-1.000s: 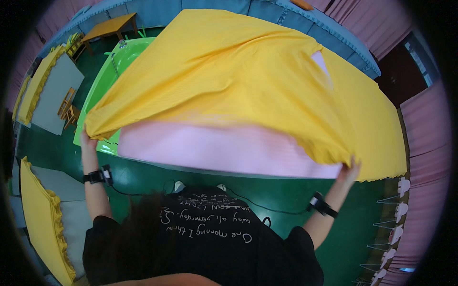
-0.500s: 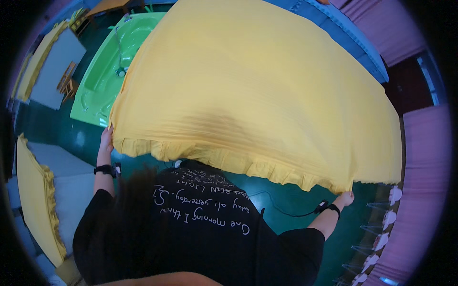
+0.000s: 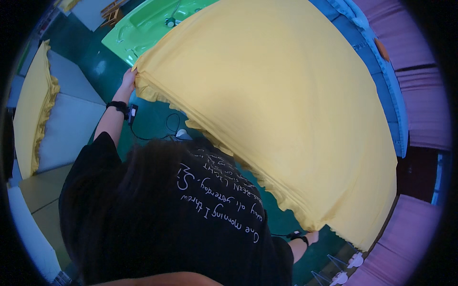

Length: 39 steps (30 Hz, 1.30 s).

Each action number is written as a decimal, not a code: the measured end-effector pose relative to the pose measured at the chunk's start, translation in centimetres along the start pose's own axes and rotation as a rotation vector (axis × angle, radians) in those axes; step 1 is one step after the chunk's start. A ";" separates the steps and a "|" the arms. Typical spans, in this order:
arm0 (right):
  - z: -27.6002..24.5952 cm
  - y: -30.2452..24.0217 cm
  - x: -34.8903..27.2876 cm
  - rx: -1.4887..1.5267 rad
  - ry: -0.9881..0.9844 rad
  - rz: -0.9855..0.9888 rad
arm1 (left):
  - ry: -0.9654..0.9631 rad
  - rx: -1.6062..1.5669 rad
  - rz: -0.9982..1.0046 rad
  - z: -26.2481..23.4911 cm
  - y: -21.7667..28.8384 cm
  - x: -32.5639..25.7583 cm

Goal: The person spreads yellow sheets over several small beds in a room, smoothing the fabric by hand. They then walk across the green floor, touching sink faucets and moving past small green chairs and a stroller.

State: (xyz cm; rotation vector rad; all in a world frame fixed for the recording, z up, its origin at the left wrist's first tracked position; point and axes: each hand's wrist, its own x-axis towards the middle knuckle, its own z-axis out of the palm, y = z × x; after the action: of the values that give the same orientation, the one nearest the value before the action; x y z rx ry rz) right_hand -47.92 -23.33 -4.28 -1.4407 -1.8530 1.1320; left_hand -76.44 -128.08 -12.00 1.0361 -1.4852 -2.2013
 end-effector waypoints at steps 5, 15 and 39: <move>2.1 0.1 -4.2 0.138 0.083 0.461 | 0.194 0.161 0.130 2.0 0.1 -0.2; 2.9 0.7 -6.7 0.169 -0.017 0.436 | 0.076 -0.296 -0.345 3.0 1.9 2.0; 32.8 -12.1 -47.6 0.408 -0.911 0.478 | -0.423 -0.679 -0.401 5.1 4.6 -4.7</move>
State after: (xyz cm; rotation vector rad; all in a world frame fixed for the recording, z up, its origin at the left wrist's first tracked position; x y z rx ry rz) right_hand -66.79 -79.21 -6.64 -1.2339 -1.6235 2.5540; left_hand -77.39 -123.75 -4.97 0.6946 -0.5483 -3.0243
